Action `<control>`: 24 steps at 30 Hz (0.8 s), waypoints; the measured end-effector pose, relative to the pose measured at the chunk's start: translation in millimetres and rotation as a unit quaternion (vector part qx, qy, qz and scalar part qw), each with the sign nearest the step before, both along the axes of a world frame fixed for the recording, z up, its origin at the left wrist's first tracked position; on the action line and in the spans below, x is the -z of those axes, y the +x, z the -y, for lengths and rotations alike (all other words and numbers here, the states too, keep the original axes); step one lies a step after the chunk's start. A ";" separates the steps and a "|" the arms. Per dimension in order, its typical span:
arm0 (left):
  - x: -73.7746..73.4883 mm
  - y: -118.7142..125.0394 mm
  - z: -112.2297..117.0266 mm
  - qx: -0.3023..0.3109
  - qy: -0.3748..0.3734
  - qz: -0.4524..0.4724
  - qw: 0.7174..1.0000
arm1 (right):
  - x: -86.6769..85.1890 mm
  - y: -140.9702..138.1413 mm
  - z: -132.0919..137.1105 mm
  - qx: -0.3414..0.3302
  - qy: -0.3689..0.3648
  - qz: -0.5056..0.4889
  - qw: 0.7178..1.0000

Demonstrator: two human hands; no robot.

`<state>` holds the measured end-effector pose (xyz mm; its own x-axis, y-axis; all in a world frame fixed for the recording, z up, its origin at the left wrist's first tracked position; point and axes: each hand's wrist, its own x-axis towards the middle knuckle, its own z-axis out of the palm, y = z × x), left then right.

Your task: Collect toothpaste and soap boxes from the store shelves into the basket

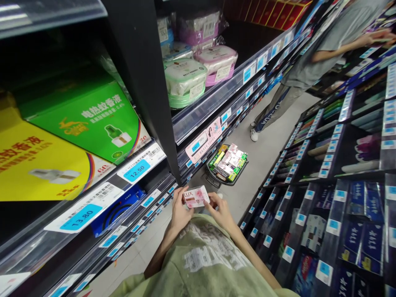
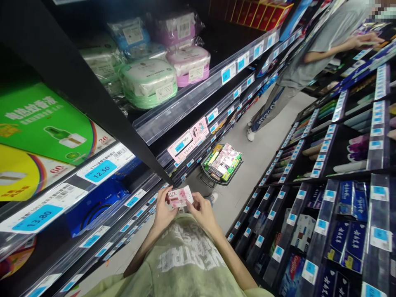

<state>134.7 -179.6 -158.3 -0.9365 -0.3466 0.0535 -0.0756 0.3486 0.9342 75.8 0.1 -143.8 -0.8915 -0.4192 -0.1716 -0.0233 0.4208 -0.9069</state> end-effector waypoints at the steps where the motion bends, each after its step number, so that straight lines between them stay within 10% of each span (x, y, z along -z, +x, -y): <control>1: -2.9 0.9 1.2 -0.004 -0.014 -0.005 1.000 | 2.4 -1.0 -2.1 0.002 0.001 0.007 1.000; 24: 26.9 -18.2 6.1 0.055 -0.056 -0.007 0.997 | 6.2 -23.5 -21.0 -0.096 0.066 0.049 0.992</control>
